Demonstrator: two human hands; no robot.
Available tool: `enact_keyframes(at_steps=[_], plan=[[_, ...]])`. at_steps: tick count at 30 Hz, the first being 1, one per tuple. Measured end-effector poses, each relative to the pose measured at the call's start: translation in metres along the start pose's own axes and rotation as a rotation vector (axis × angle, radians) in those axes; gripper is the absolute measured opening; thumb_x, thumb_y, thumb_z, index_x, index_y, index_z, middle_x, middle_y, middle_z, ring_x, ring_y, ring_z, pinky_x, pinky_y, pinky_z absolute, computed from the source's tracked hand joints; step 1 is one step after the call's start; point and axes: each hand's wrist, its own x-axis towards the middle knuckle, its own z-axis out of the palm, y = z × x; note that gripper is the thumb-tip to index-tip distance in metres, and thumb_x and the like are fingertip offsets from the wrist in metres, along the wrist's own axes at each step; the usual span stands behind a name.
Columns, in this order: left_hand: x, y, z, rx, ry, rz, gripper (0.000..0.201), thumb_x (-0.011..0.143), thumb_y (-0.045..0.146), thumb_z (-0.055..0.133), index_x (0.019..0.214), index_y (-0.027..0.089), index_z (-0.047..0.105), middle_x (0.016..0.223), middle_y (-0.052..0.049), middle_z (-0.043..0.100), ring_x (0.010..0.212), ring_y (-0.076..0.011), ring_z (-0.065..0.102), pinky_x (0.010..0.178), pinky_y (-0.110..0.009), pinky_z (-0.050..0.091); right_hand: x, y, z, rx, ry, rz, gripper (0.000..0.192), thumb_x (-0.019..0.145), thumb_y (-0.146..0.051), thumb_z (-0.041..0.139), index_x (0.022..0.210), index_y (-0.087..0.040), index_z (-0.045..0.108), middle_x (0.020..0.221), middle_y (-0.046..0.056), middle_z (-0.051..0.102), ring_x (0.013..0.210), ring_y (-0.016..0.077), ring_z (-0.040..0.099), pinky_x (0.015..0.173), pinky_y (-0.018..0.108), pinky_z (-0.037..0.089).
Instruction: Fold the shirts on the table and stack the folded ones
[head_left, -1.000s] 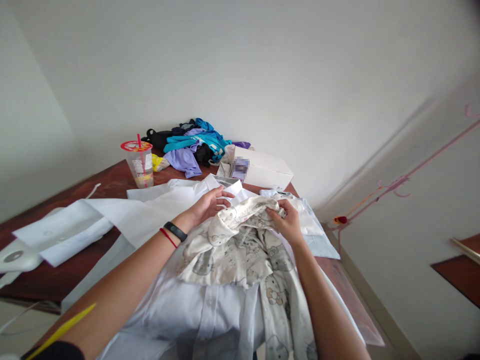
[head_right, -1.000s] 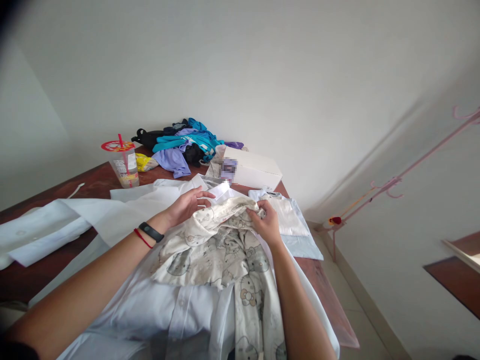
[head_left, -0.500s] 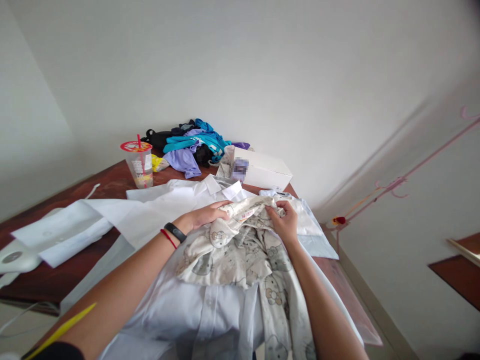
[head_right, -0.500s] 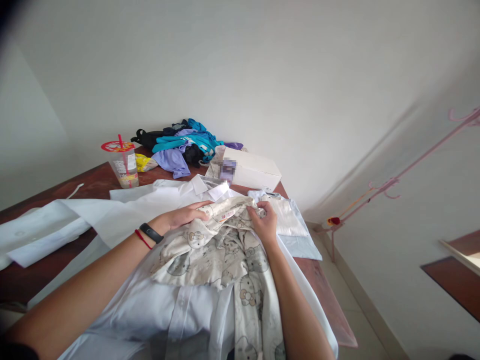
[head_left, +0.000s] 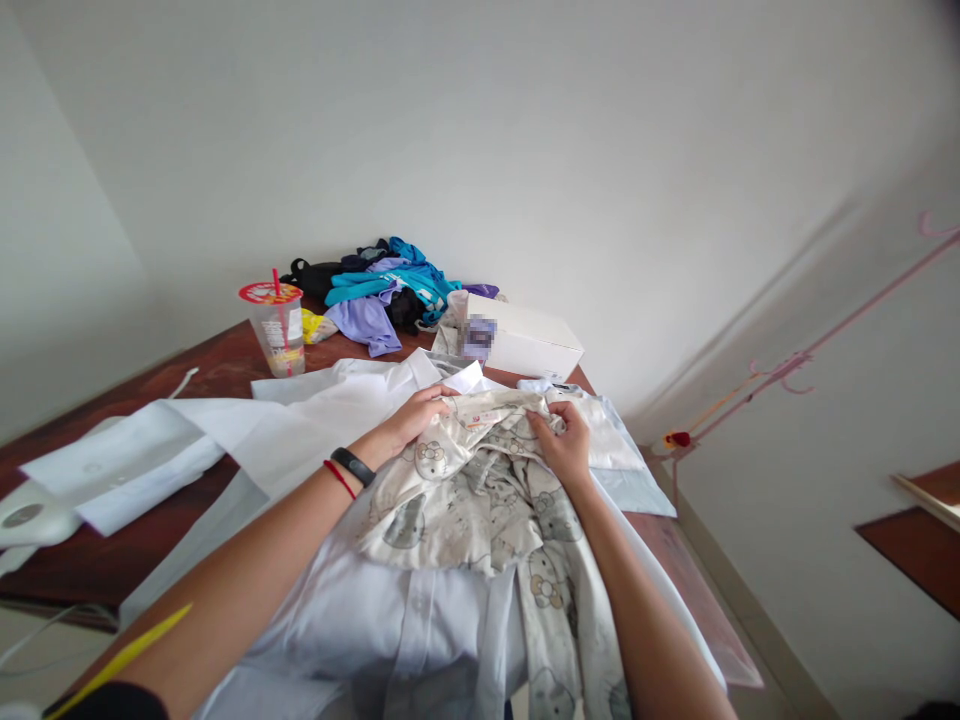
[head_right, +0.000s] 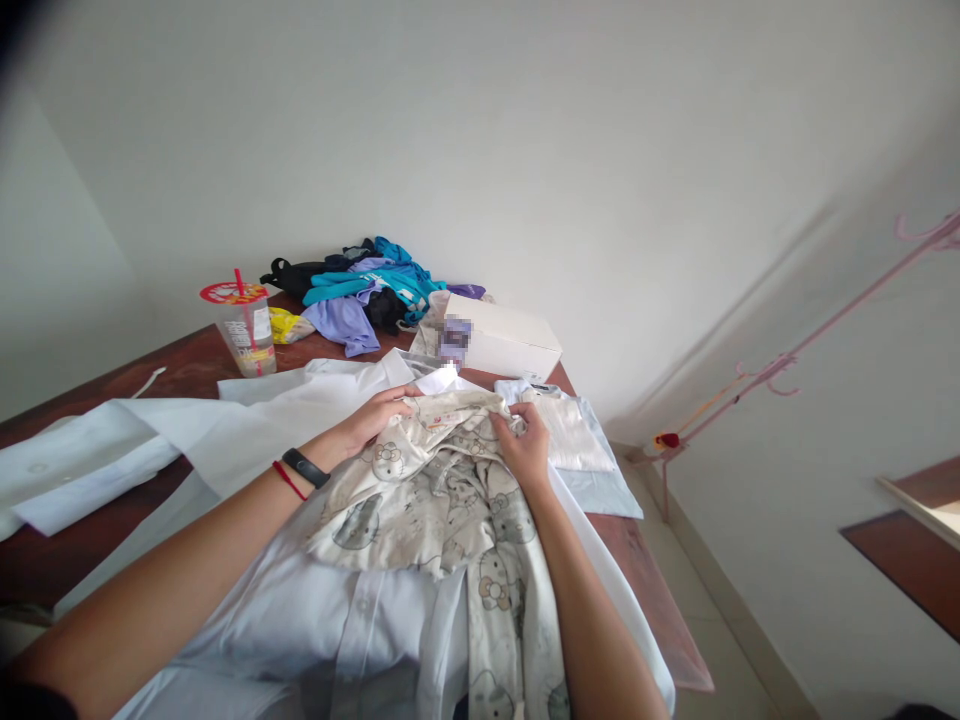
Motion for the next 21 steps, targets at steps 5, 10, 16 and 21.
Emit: enact_keyframes(at_steps=[5,10,16,21], plan=[[0.0012,-0.0005,0.0017,-0.064,-0.030,0.037,0.039,0.077,0.045,0.073,0.100,0.013,0.074,0.099,-0.009,0.078,0.102,-0.0297,0.068,0.092,-0.037,0.049,0.0002,0.0018,0.0000,0.019,-0.006,0.019,0.033,0.081,-0.050,0.076,0.086,-0.021,0.063,0.081,0.001,0.066,0.077,0.0204,0.059,0.073,0.033,0.045],[0.0028,-0.0044,-0.0002,-0.087,-0.009,0.027,0.054,0.074,0.058,0.078,0.101,0.011,0.075,0.101,-0.013,0.079,0.103,-0.0321,0.068,0.093,-0.039,0.050,0.0001,0.0030,-0.0009,0.033,-0.006,0.026,0.036,0.085,-0.056,0.071,0.084,-0.021,0.063,0.077,0.000,0.063,0.074,0.0194,0.056,0.071,0.032,0.043],[0.0046,-0.0058,-0.0013,-0.083,0.039,0.039,0.063,0.070,0.064,0.081,0.102,0.010,0.074,0.103,-0.015,0.078,0.104,-0.0328,0.068,0.093,-0.040,0.051,0.0005,0.0045,-0.0012,0.091,-0.005,0.032,0.042,0.092,-0.061,0.063,0.083,-0.020,0.065,0.075,0.001,0.063,0.073,0.0187,0.054,0.070,0.032,0.043],[0.0029,-0.0036,-0.0004,-0.058,0.040,0.064,0.068,0.071,0.069,0.078,0.104,0.010,0.074,0.100,-0.014,0.079,0.105,-0.0340,0.069,0.093,-0.041,0.052,0.0005,0.0078,-0.0011,0.127,-0.015,0.066,0.044,0.092,-0.062,0.061,0.083,-0.020,0.065,0.071,0.000,0.060,0.068,0.0172,0.050,0.065,0.031,0.039]])
